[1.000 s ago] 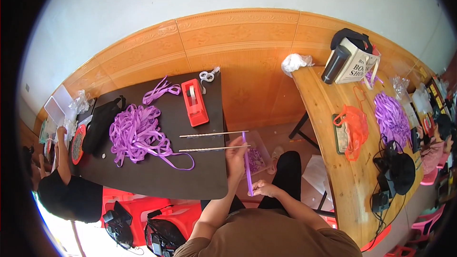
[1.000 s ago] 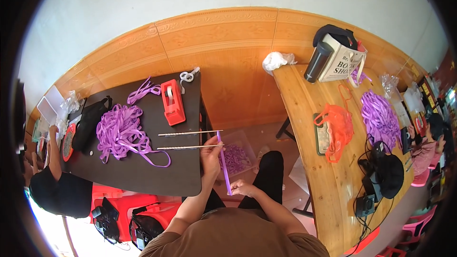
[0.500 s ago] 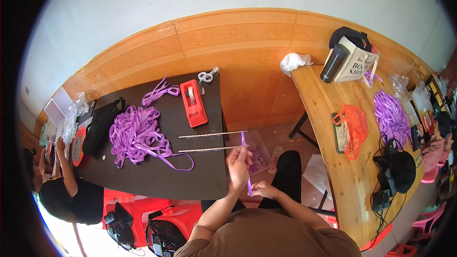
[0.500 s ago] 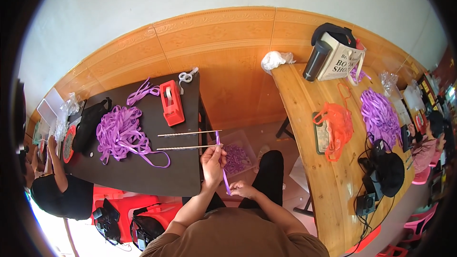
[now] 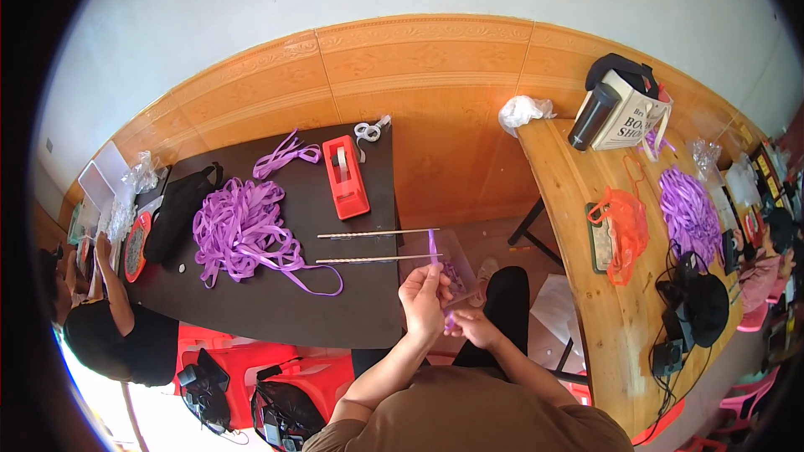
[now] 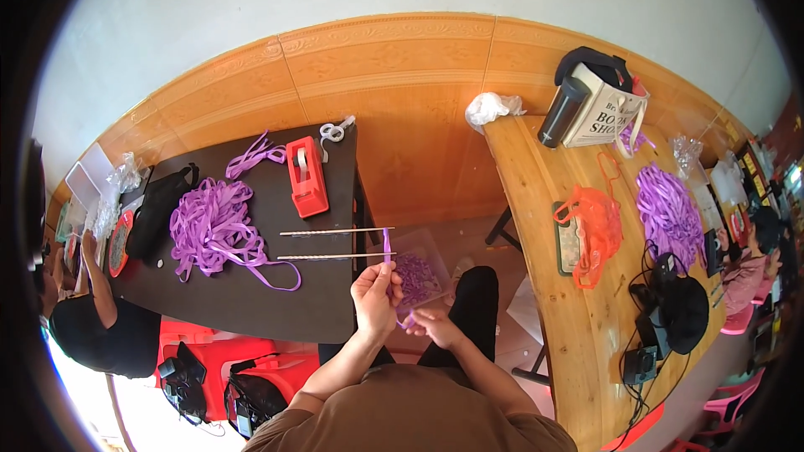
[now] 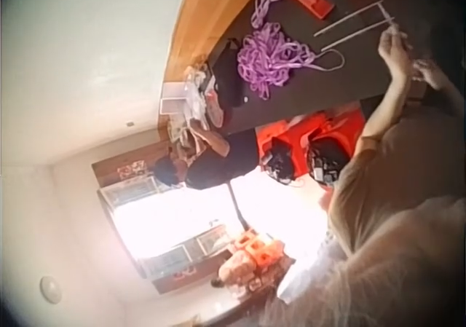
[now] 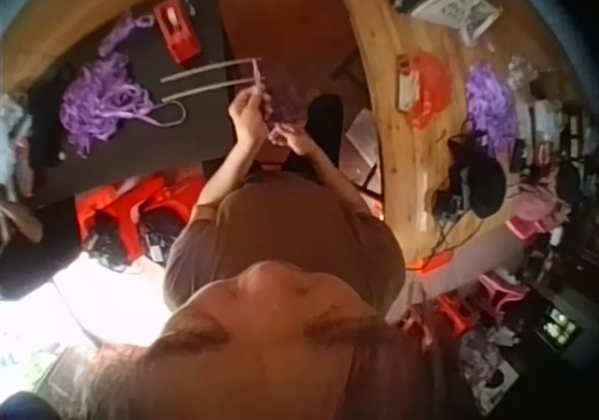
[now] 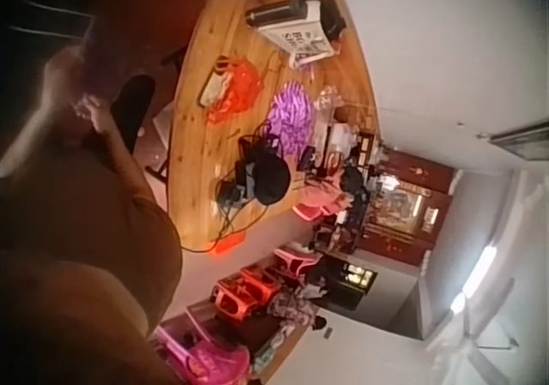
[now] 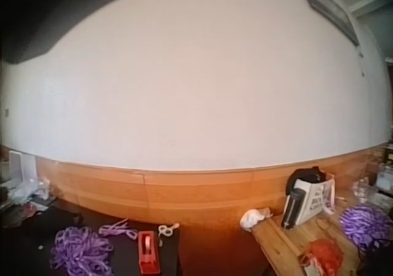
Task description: Winding purple ribbons around a plastic assembly jig and securing them with tape to create bows.
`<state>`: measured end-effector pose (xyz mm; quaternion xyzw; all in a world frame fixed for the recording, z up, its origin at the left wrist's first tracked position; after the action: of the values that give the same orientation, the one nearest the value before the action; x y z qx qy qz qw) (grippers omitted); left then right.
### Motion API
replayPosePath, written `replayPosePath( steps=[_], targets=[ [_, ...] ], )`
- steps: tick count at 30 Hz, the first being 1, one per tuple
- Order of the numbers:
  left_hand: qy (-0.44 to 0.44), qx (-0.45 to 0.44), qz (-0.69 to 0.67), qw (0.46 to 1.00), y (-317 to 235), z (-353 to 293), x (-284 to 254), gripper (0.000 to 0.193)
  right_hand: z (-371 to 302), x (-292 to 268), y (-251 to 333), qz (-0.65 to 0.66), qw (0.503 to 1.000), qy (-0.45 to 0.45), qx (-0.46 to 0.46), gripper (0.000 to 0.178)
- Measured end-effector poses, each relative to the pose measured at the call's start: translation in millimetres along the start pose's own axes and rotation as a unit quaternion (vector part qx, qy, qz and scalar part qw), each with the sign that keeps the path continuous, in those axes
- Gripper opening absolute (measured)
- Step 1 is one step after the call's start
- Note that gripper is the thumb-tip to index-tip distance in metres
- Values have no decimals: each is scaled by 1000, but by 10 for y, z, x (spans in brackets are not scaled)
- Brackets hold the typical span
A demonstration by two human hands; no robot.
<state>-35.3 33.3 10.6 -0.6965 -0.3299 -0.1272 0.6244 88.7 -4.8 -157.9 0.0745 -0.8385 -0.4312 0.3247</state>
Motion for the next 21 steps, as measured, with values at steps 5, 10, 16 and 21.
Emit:
replayPosePath(
  steps=[5, 10, 16, 21],
  targets=[
    [21, -25, -6, 999, -47, -32, 73, 12, -164, -354, 946, -142, 891, -260, -343, 5],
    [32, -58, 11, 998, -106, -156, 86, 14, -633, 839, 2172, -481, 609, -244, -582, 26],
    [75, -63, 39, 994, -161, -255, 116, 15, -520, 1203, 2245, -577, 513, -137, -621, 33],
    [109, -66, 69, 989, -347, -319, 190, 17, -545, 1261, 2279, -552, 526, -120, -636, 27]
  ],
)
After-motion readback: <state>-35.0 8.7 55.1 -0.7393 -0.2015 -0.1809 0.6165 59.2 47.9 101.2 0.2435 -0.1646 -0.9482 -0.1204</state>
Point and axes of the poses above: each hand's wrist, its own z-axis towards the middle knuckle, its own x-axis out of the palm, y = z × x, the point moved 8 cm from there along z, towards the middle knuckle, and after that the axes turned 4 degrees about y, right-handed, at the moved point
